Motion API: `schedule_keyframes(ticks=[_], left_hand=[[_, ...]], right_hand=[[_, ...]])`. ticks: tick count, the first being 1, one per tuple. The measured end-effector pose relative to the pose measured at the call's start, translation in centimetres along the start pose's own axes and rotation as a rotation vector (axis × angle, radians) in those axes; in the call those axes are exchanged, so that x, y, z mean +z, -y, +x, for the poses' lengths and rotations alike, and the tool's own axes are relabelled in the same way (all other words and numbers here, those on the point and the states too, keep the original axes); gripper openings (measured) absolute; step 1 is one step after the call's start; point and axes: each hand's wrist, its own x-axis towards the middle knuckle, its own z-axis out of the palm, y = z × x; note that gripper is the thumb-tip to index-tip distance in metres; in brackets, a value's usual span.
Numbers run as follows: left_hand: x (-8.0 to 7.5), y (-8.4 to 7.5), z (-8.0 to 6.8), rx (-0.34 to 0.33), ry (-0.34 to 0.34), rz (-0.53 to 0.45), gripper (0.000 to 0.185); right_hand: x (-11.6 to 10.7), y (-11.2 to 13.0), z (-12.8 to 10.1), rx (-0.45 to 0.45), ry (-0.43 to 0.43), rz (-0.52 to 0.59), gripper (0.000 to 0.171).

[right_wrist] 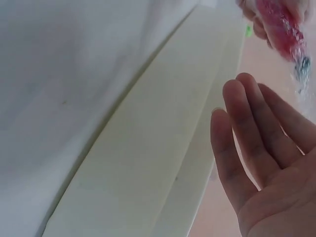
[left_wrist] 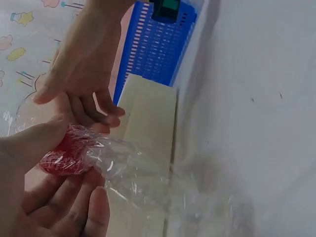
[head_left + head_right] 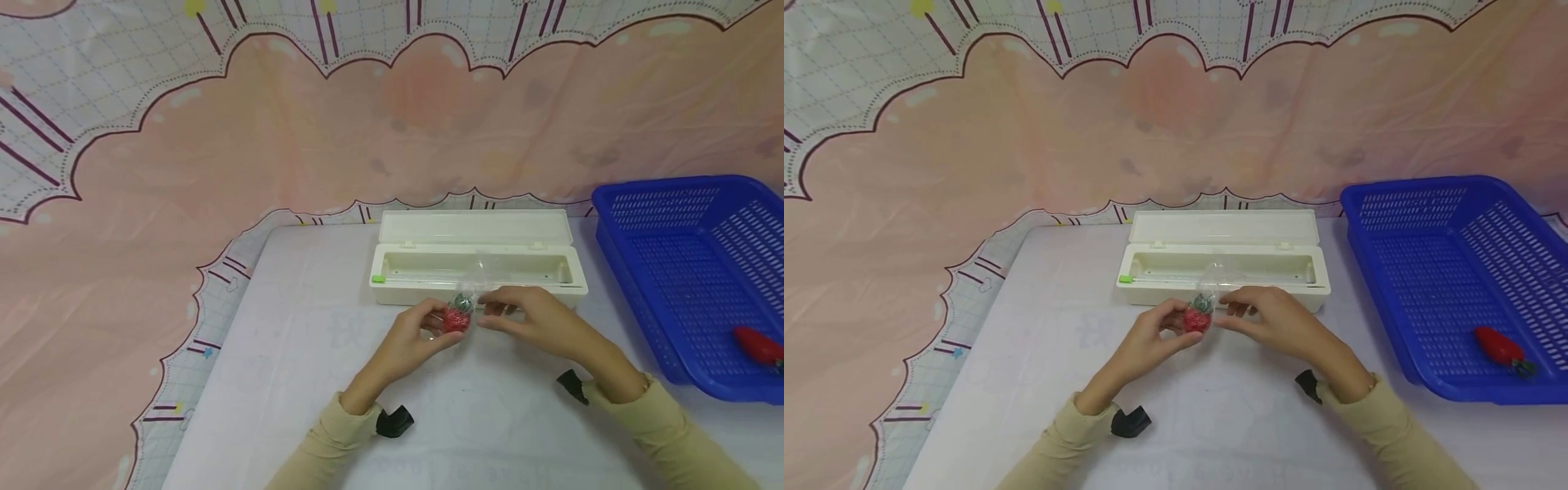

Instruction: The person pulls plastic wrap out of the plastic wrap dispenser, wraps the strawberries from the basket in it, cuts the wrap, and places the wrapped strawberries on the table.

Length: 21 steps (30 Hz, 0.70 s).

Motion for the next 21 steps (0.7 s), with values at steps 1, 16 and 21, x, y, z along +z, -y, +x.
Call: schedule_keyframes(ticks=[1,16,21], left_hand=[[0.1,-0.1,0.0,-0.009,-0.003,-0.013,0.035],[0.6,-1.3,0.6,-0.016,0.012,-0.05,0.032],[0.3,-1.5,0.5,-0.039,0.011,-0.078,0.034]], right_hand=[[0.0,0.1,0.1,-0.011,-0.005,0.013,0.039],[0.4,1.0,0.9,-0.109,-0.029,0.185,0.007],[0.3,1.2,1.0,-0.113,-0.024,0.215,0.011]])
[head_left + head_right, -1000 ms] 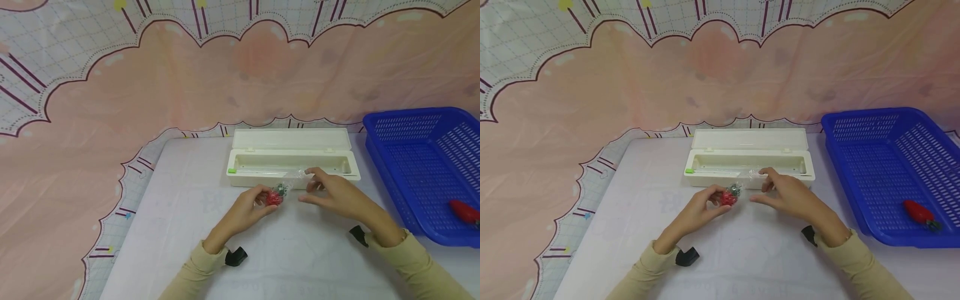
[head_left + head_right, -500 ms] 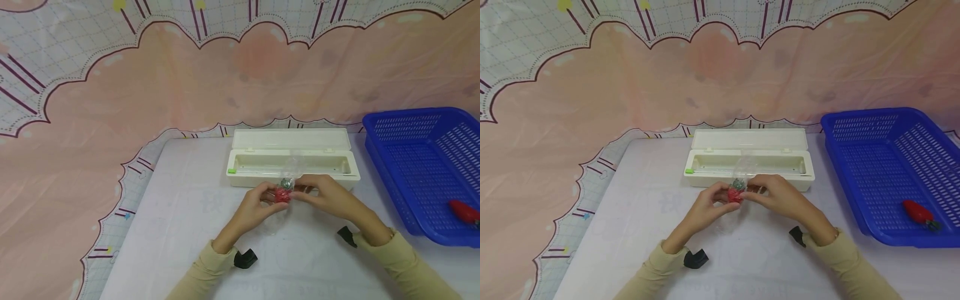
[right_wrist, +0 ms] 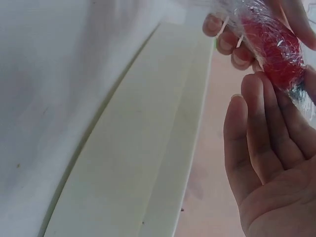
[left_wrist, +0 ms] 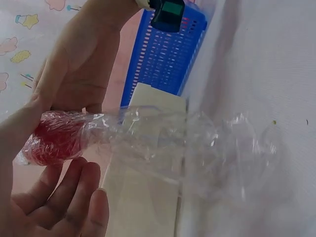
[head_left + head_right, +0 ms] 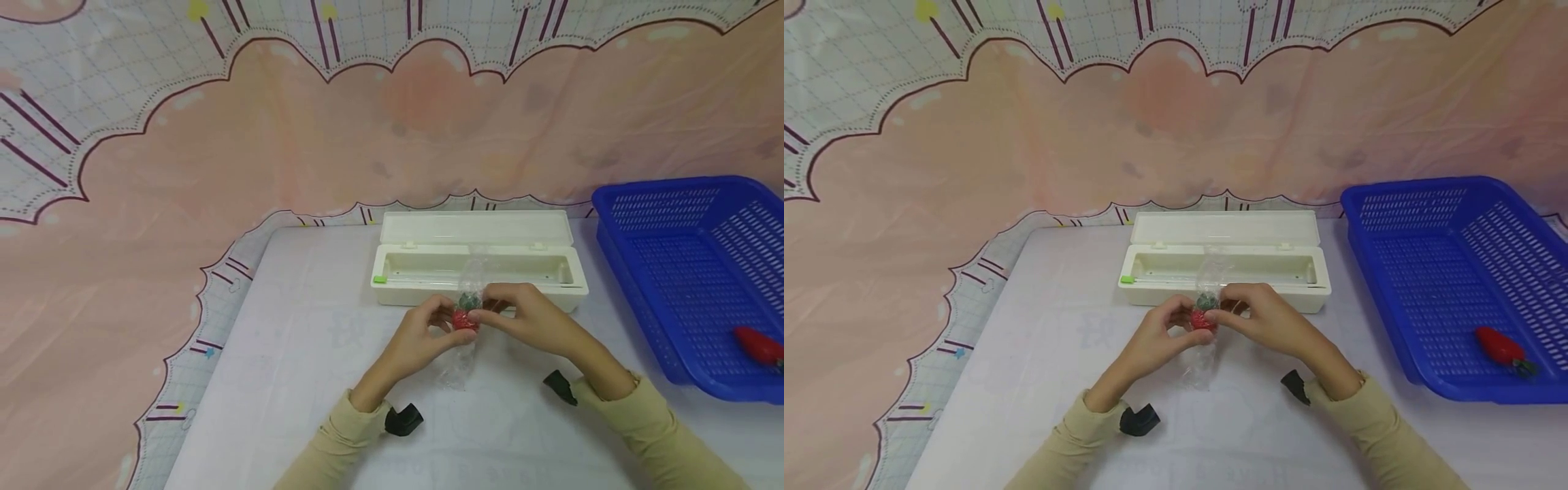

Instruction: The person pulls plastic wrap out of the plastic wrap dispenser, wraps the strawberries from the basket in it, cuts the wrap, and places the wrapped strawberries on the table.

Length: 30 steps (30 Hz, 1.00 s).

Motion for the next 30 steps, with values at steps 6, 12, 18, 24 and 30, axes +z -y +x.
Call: schedule_keyframes(ticks=[6,12,18,24,30], left_hand=[[-0.2,-0.5,-0.2,-0.017,0.004,-0.047,0.041],[-0.2,-0.8,0.0,0.01,0.005,-0.07,0.028],[-0.1,-0.8,0.1,0.006,-0.02,-0.091,0.025],[0.1,-0.8,0.2,0.011,0.015,-0.08,0.024],[0.5,-0.7,0.1,-0.016,0.048,-0.062,0.029]], right_hand=[[-0.1,0.3,0.0,-0.006,-0.003,0.029,0.011],[-0.2,0.6,0.0,0.002,-0.02,0.046,0.009],[-0.4,0.8,0.3,0.031,-0.069,0.033,0.007],[-0.4,0.9,1.0,0.126,-0.094,0.009,0.016],[-0.5,0.9,1.4,0.155,-0.101,0.061,0.015]])
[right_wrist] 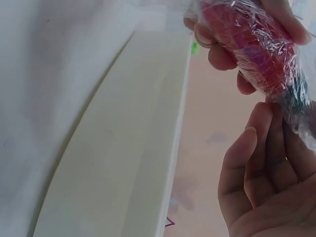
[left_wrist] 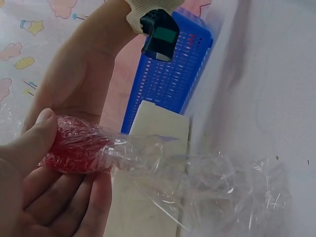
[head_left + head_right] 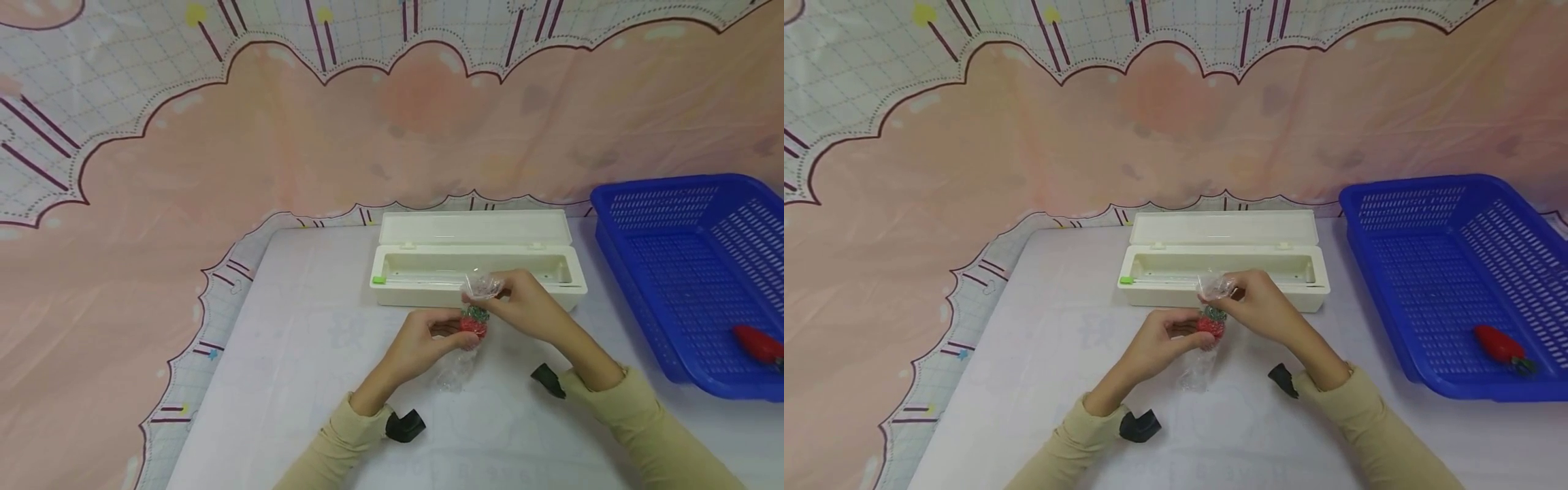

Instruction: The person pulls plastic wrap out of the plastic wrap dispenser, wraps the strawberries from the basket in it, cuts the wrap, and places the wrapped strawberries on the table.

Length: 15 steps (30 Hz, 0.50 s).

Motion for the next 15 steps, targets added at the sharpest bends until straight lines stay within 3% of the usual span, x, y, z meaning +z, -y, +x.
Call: schedule_keyframes(ticks=[15], left_hand=[[-0.21,-0.16,-0.55,0.076,-0.03,-0.085,0.034]], right_hand=[[-0.6,0.36,0.51,0.145,-0.021,0.11,0.032]])
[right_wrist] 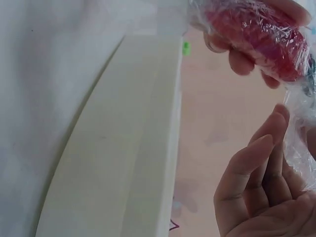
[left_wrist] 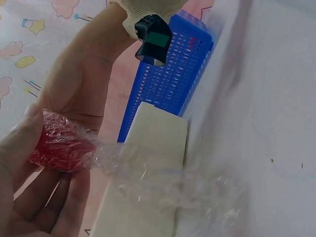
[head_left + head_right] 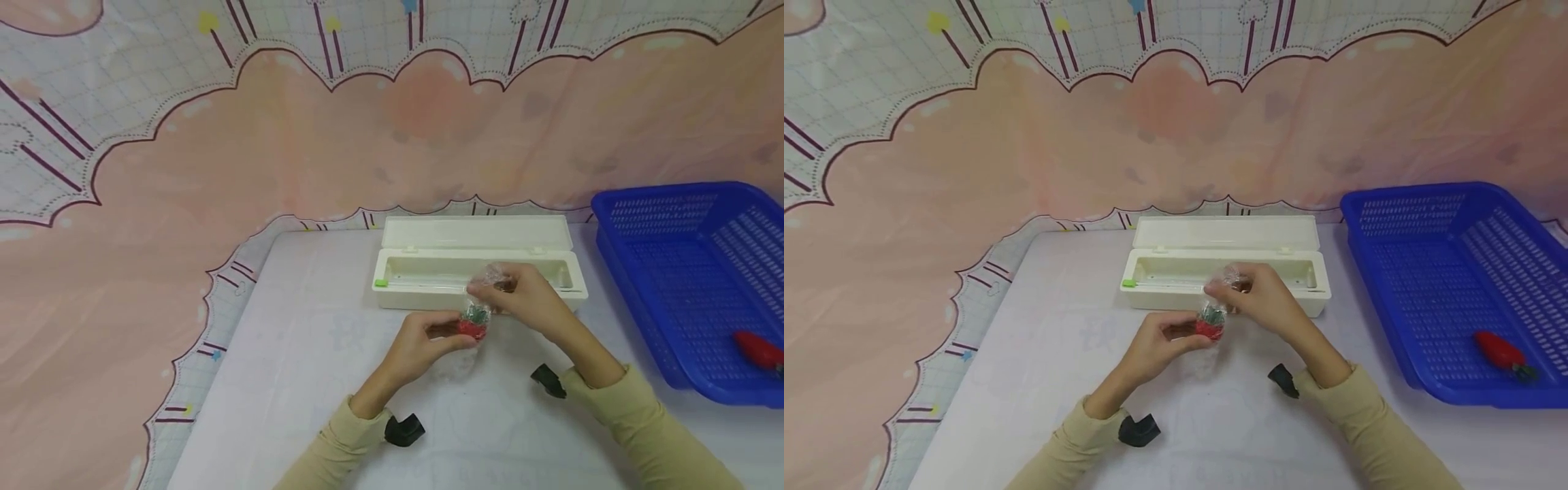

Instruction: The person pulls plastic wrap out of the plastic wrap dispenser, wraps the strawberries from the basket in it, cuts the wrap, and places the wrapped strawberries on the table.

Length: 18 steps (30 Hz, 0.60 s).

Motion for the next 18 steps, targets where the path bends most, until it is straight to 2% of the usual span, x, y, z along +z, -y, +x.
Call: schedule_keyframes(ticks=[5,12,15,18], left_hand=[[0.2,0.4,0.1,0.064,-0.038,-0.014,0.035],[0.1,0.1,0.2,0.12,-0.086,0.019,0.033],[0.1,0.0,0.2,0.124,-0.108,-0.001,0.034],[0.0,-0.1,0.1,0.097,-0.13,-0.053,0.034]], right_hand=[[0.2,-0.4,0.1,0.01,-0.009,0.047,0.033],[0.9,-0.8,0.5,-0.022,-0.018,0.09,0.035],[1.2,-0.9,0.6,-0.02,-0.002,0.13,0.034],[1.5,-1.0,0.6,0.002,0.019,0.186,0.037]])
